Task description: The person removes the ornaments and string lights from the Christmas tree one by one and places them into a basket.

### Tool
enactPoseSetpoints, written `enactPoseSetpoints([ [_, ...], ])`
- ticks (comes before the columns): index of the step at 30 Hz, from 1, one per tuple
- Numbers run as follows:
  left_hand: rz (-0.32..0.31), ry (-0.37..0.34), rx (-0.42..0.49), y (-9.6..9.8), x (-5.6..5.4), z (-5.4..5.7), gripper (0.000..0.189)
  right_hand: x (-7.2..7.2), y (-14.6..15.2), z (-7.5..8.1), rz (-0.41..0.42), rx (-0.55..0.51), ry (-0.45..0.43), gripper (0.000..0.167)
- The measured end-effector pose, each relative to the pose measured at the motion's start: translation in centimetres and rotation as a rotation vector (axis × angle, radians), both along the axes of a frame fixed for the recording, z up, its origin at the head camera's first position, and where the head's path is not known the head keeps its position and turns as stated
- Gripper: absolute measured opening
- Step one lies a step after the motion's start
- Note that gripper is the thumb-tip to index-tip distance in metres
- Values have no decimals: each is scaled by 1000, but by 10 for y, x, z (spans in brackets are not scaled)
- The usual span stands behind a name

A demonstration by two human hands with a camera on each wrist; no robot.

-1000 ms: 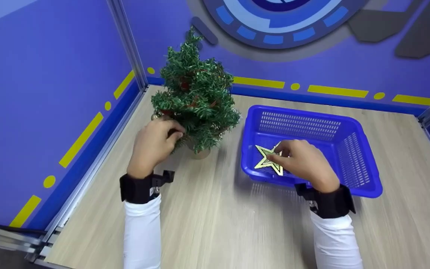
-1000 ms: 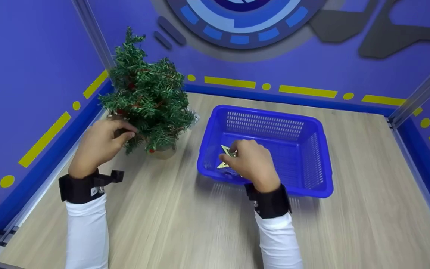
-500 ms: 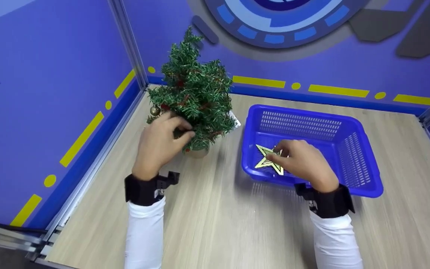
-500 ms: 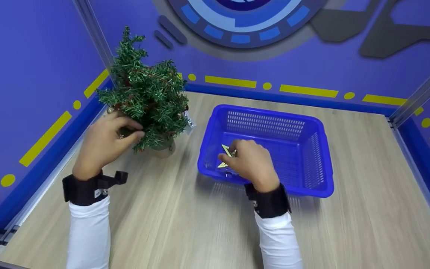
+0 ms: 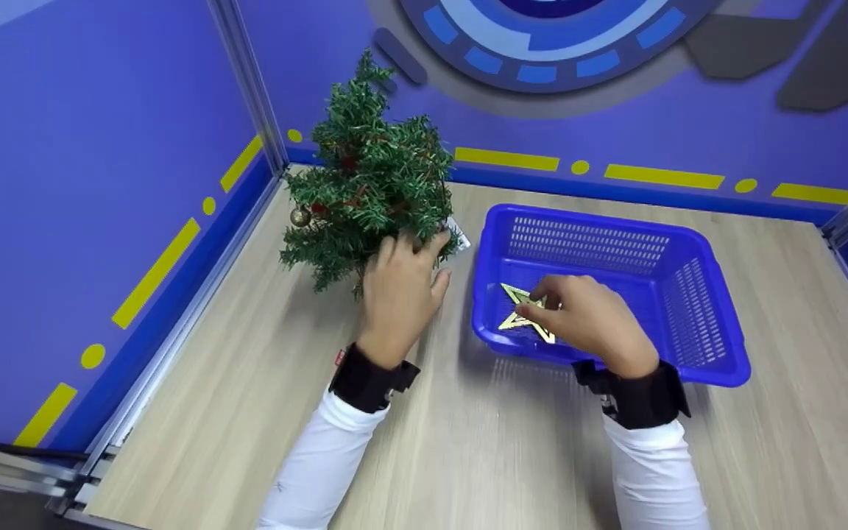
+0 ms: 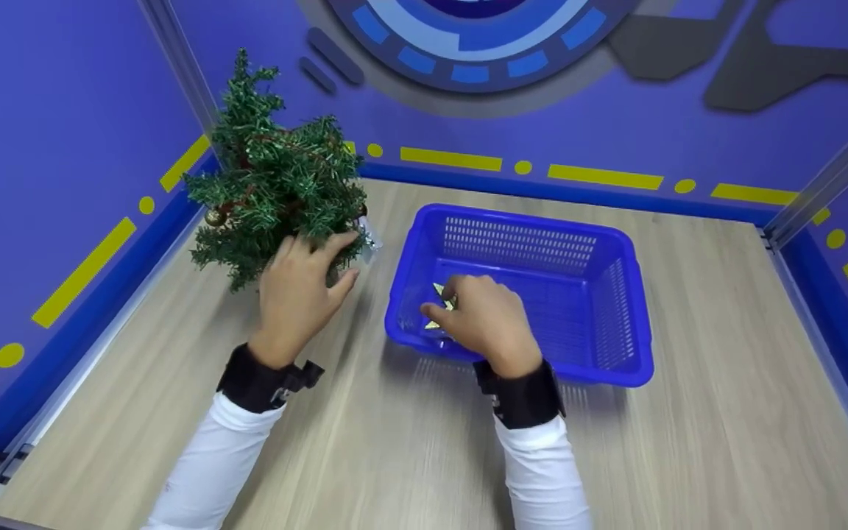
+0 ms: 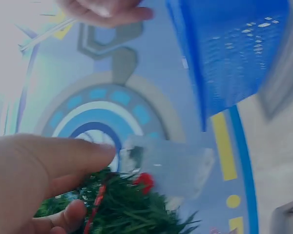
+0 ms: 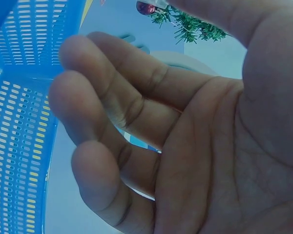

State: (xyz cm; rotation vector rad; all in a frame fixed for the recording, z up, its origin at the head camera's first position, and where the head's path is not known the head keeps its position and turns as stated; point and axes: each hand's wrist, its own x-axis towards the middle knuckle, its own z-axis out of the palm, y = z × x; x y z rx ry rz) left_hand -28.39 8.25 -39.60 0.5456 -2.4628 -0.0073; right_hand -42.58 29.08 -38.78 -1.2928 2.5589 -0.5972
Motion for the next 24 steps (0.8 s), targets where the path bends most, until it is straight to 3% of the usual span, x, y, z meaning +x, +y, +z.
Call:
enactPoseSetpoints([
  [5,5,55,-62,-2,-6,-8,27,2,-2,0,1,-5,14,39],
  [9,-37,63,-29,-3,-6,-7,16,2,-2,0,6,-13,17,40],
  [17,-227,66,157,-14,3,-2,10,4,-3,-1,14,-8,13,41],
  [24,-368,6,189,-32,14,5,14,5,-6,-2,15,-2,10,38],
])
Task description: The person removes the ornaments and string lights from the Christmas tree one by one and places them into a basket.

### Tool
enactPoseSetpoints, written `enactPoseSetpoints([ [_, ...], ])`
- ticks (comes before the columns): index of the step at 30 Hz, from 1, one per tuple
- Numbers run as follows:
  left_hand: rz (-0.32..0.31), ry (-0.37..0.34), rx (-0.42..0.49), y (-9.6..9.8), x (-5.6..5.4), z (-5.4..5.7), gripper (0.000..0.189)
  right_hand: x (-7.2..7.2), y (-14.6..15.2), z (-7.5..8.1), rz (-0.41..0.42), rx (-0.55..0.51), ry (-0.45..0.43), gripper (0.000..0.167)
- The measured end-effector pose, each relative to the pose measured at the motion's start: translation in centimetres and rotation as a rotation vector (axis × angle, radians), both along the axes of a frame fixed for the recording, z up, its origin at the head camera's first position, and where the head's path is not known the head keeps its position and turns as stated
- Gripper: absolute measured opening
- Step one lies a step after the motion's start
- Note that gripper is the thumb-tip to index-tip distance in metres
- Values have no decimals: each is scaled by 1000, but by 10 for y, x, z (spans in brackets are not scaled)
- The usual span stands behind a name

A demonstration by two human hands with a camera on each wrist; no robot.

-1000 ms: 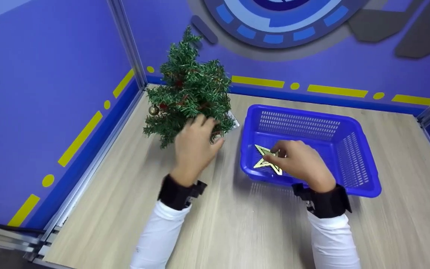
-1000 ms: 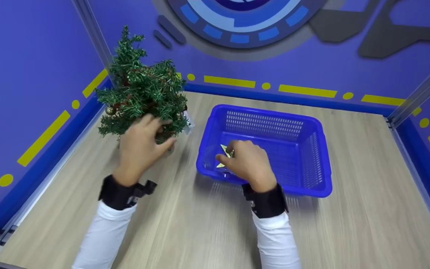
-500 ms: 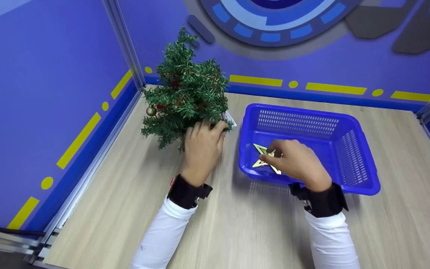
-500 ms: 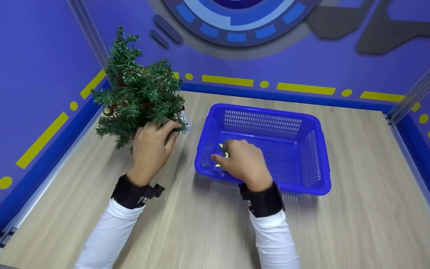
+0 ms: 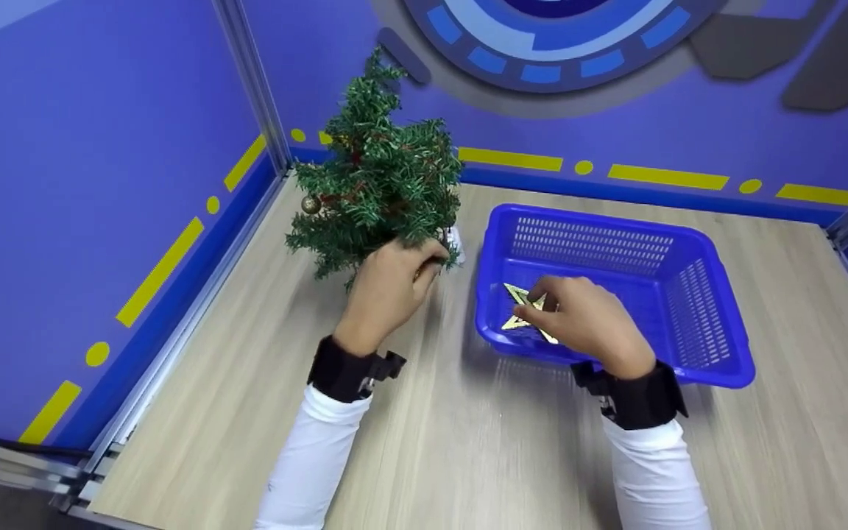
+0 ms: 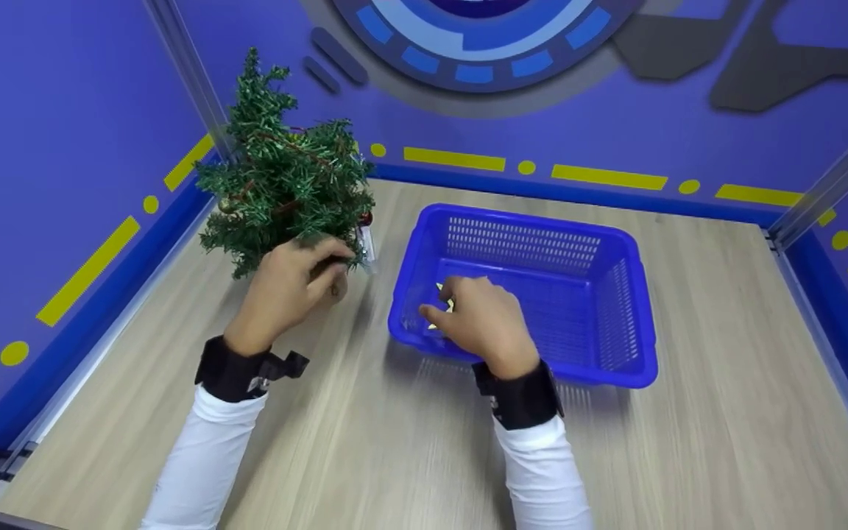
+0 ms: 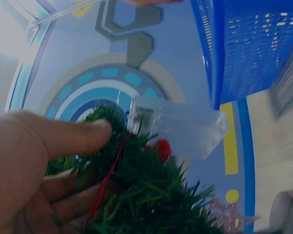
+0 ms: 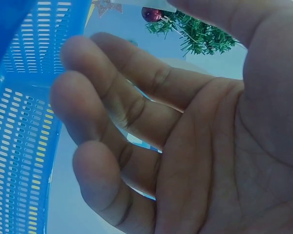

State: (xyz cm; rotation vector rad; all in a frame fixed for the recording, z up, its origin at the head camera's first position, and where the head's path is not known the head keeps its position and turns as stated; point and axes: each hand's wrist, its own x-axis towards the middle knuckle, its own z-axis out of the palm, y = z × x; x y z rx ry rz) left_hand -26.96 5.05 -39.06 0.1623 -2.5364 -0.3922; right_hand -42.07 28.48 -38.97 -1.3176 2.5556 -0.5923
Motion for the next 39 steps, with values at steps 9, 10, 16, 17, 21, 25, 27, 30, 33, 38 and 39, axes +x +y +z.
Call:
enactPoseSetpoints([
  [9,-121,-78,0,-18,14,11,18,-1,-1,-3,1,-8,17,36],
  [10,-130,-82,5,-19,15,11,18,-1,-1,-3,1,-10,17,36],
  [16,-161,-102,19,-28,20,13,9,-1,-4,-6,1,-13,20,36],
  [17,-160,-106,24,-30,21,13,9,-1,-4,-6,5,-14,23,36],
  [21,-159,-107,34,-35,25,13,20,0,-7,-7,3,-31,34,35],
  [25,-164,-104,52,-39,27,13,21,3,-11,-7,-1,-70,48,32],
  [27,-170,-104,65,-41,28,14,20,4,-14,-8,-1,-99,57,32],
  [30,-176,-99,78,-43,30,14,17,6,-17,-9,-2,-145,73,32],
  [33,-200,-100,89,-45,32,14,10,8,-20,-10,-9,-187,76,31],
  [38,-214,-107,107,-49,35,13,9,12,-26,-13,-14,-263,58,30],
  [39,-211,-107,107,-50,35,13,10,13,-28,-13,-18,-285,45,30],
])
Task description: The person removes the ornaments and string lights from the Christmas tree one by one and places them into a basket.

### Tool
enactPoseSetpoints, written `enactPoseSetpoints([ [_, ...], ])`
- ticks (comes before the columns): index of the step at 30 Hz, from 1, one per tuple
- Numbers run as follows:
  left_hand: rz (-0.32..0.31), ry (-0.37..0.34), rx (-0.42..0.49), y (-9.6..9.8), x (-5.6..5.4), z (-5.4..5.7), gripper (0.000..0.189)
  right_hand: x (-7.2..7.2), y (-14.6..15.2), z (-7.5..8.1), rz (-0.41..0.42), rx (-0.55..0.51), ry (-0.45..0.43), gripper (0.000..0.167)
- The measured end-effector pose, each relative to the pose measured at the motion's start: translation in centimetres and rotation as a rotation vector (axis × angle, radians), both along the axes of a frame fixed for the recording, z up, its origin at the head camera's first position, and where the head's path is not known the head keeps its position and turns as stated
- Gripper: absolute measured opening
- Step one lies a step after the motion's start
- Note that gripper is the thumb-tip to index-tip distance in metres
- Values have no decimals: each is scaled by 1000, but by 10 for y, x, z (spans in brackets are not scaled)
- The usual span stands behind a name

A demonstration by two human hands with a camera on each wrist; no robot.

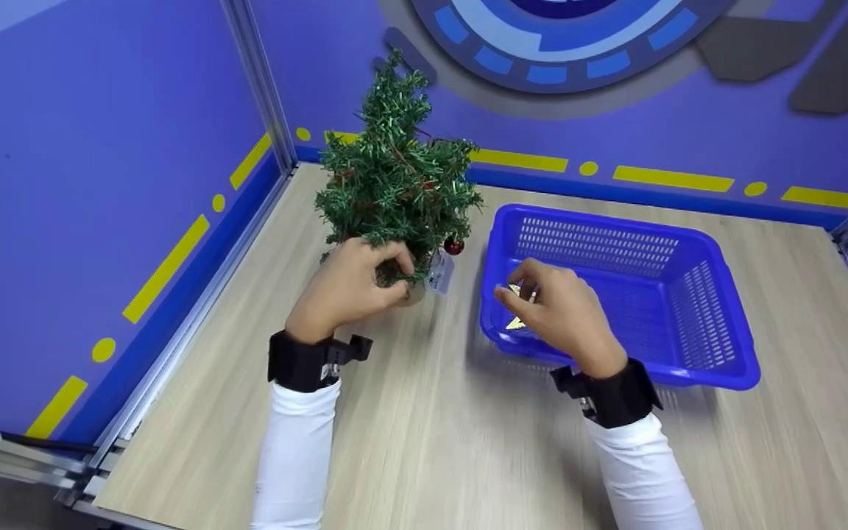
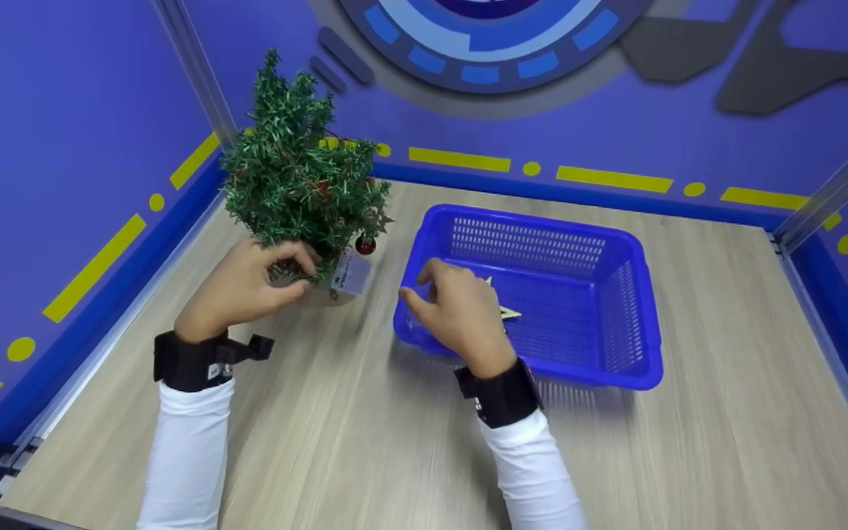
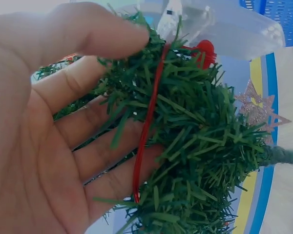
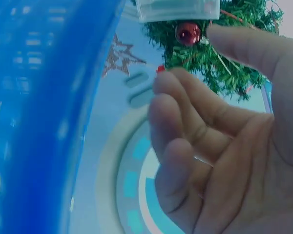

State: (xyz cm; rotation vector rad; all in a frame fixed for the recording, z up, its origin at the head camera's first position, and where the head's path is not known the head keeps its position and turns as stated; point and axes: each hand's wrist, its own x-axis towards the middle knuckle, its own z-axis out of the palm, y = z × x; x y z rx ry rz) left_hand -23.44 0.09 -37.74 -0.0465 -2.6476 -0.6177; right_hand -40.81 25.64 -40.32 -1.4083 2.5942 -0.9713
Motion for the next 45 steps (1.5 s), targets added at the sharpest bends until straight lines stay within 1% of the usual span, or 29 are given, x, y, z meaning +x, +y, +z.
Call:
enactPoseSetpoints([
  [3,4,-3,5,-1,0,1,9,4,-12,-1,-5,-98,-71,30],
  [7,11,-16,11,1,-1,1,9,10,-36,-2,-3,-237,-222,39],
  [11,9,-21,20,3,0,0,11,13,-56,-6,16,-307,-357,52],
  [13,2,-18,32,5,-1,-1,11,12,-63,-9,33,-333,-399,53],
  [15,-6,-15,44,6,-1,-2,10,11,-68,-11,53,-366,-432,50],
  [18,-15,-12,53,7,-2,-1,7,10,-73,-11,71,-403,-433,34],
  [22,-5,-3,32,6,-2,2,7,11,-72,-7,46,-456,-428,21],
  [24,9,3,21,4,-1,4,9,11,-69,-5,24,-477,-429,22],
  [28,30,3,28,1,2,5,14,9,-63,-2,-7,-477,-409,27],
  [33,33,-9,43,-4,7,4,18,8,-54,5,-6,-497,-400,26],
  [36,51,-25,53,-8,11,4,21,8,-47,11,-12,-533,-394,24],
  [39,67,-34,83,-11,14,4,26,9,-41,16,-28,-567,-384,24],
  [42,71,-35,108,-14,16,4,28,10,-35,19,-42,-603,-365,25],
  [45,75,-32,114,-17,17,3,28,11,-31,23,-44,-666,-350,23],
])
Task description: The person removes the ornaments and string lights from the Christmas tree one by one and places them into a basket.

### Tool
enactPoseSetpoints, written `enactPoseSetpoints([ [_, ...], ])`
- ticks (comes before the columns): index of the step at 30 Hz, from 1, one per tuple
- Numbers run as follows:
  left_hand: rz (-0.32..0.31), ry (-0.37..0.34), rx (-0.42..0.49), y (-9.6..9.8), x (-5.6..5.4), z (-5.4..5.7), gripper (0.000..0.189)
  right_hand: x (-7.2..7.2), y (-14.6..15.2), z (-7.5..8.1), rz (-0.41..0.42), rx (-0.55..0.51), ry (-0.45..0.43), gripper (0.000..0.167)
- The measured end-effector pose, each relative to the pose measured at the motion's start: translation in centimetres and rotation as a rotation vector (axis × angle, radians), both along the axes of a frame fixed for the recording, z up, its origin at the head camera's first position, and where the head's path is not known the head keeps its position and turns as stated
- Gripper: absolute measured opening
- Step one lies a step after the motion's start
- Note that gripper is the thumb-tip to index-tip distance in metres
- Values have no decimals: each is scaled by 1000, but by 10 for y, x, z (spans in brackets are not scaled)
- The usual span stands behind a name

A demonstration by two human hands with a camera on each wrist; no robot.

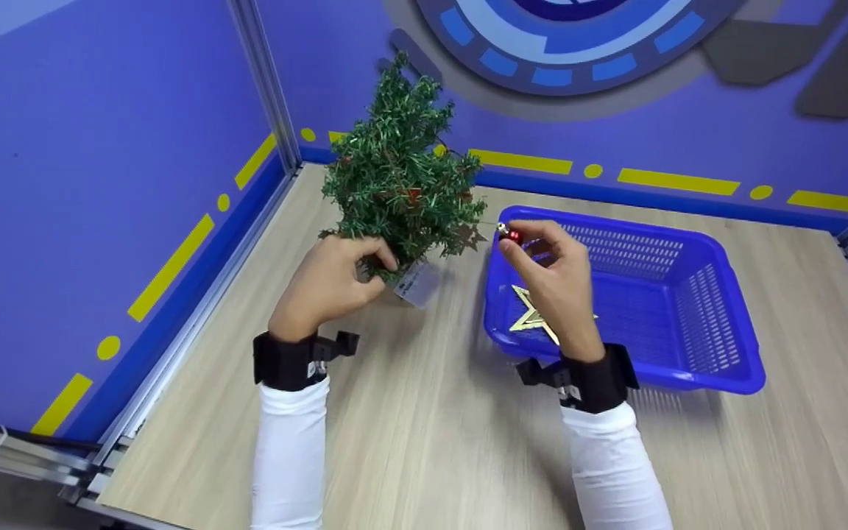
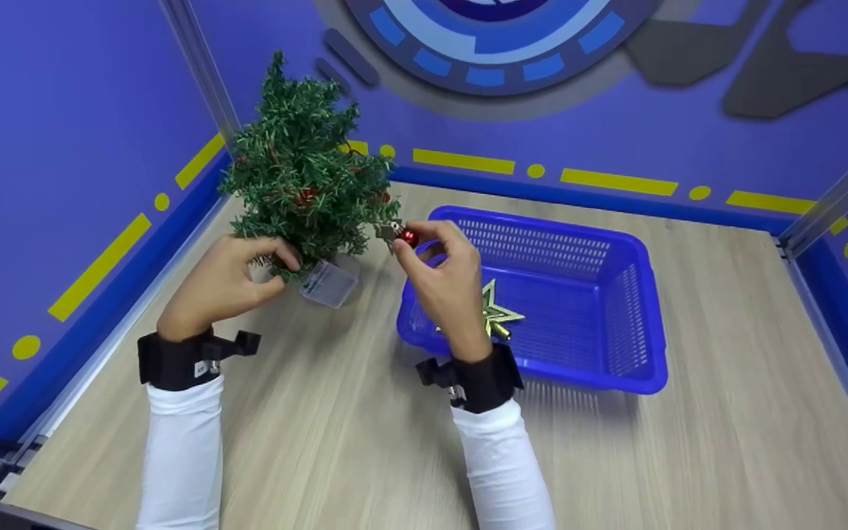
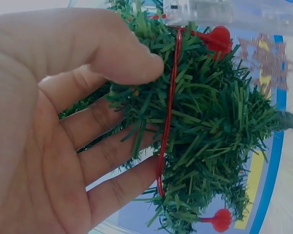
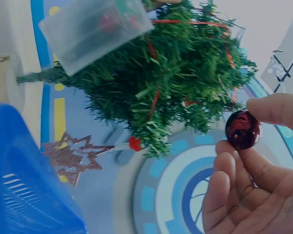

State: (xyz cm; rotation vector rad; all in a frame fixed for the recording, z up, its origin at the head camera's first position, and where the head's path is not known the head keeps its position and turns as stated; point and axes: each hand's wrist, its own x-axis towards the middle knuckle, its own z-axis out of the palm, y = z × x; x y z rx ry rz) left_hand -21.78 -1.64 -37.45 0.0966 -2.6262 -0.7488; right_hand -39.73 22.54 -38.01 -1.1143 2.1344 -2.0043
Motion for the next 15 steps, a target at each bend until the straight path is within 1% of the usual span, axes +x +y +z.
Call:
enactPoseSetpoints([
  [4,9,3,8,-4,2,-1,29,0,3,2,-7,-84,11,23],
  [8,19,-9,29,-6,4,-2,30,1,3,3,1,-133,12,25],
  [12,33,-17,50,-7,5,-2,31,4,2,4,31,-177,5,25],
  [15,38,-12,57,-7,5,-2,31,7,0,4,75,-189,14,24],
])
